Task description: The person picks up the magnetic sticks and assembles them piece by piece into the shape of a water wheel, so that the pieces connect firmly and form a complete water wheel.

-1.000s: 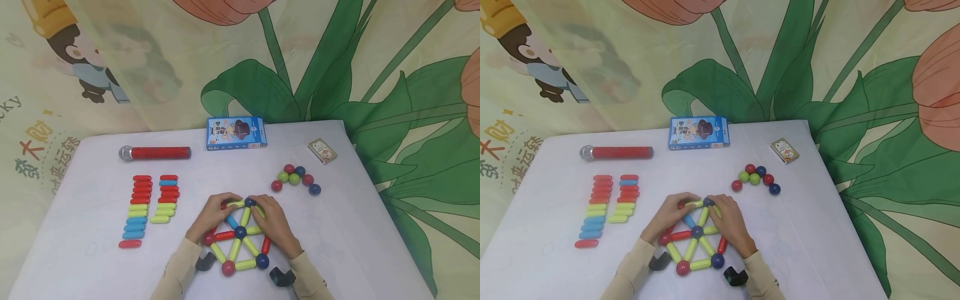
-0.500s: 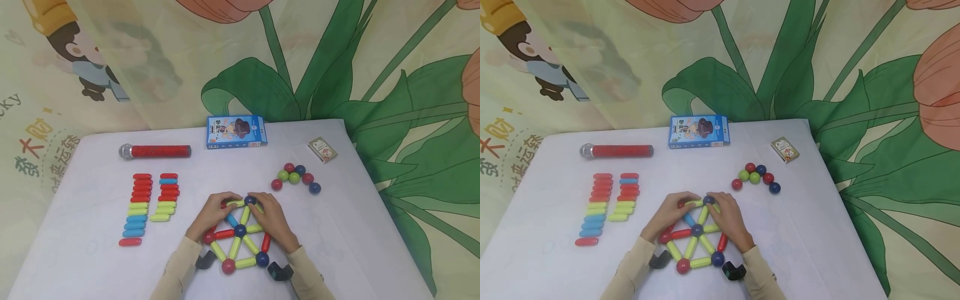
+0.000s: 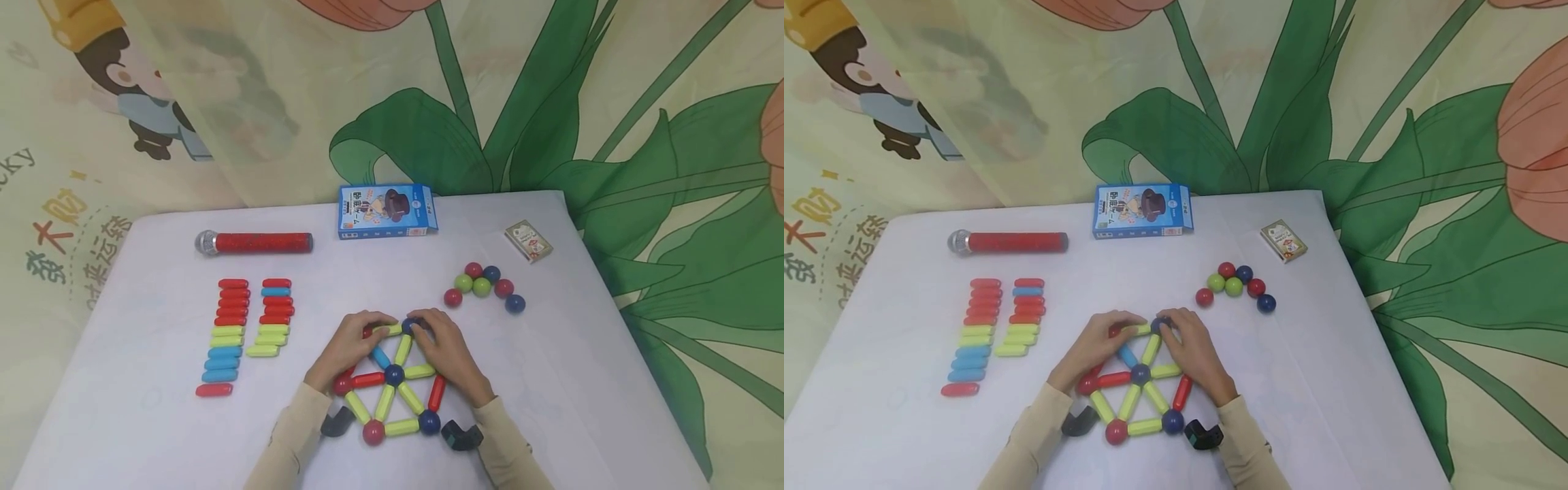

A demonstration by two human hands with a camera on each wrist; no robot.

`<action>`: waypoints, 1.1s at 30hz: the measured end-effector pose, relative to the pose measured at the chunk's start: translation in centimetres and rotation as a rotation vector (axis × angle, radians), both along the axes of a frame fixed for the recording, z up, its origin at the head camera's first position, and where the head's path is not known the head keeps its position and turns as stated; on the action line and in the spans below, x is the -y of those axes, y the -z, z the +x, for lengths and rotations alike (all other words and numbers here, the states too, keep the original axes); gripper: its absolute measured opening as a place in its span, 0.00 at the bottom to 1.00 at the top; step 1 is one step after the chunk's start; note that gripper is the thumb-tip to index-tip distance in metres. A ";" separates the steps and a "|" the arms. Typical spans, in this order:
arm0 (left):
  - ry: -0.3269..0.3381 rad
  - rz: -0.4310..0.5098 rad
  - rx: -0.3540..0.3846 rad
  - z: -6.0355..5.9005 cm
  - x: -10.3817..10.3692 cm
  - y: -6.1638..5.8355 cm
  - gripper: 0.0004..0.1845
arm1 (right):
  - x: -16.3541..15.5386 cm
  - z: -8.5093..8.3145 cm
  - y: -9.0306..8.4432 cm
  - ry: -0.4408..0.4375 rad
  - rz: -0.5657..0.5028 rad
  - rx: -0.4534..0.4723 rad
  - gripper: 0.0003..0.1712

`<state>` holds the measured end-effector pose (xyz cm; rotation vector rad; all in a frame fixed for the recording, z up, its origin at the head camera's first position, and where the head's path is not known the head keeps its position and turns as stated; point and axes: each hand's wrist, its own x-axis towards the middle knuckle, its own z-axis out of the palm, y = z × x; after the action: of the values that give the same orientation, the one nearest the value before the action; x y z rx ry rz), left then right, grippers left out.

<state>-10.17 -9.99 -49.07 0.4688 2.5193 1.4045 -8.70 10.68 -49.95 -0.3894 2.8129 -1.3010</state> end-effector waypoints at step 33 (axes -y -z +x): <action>-0.133 -0.101 0.092 1.6 4.5 -0.7 0.19 | -0.1 3.0 -1.2 -0.052 0.128 -0.328 0.15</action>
<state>-8.62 -14.48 -48.40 0.2170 2.5725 1.3032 -5.71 10.81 -48.72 -0.7269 3.1019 -1.1299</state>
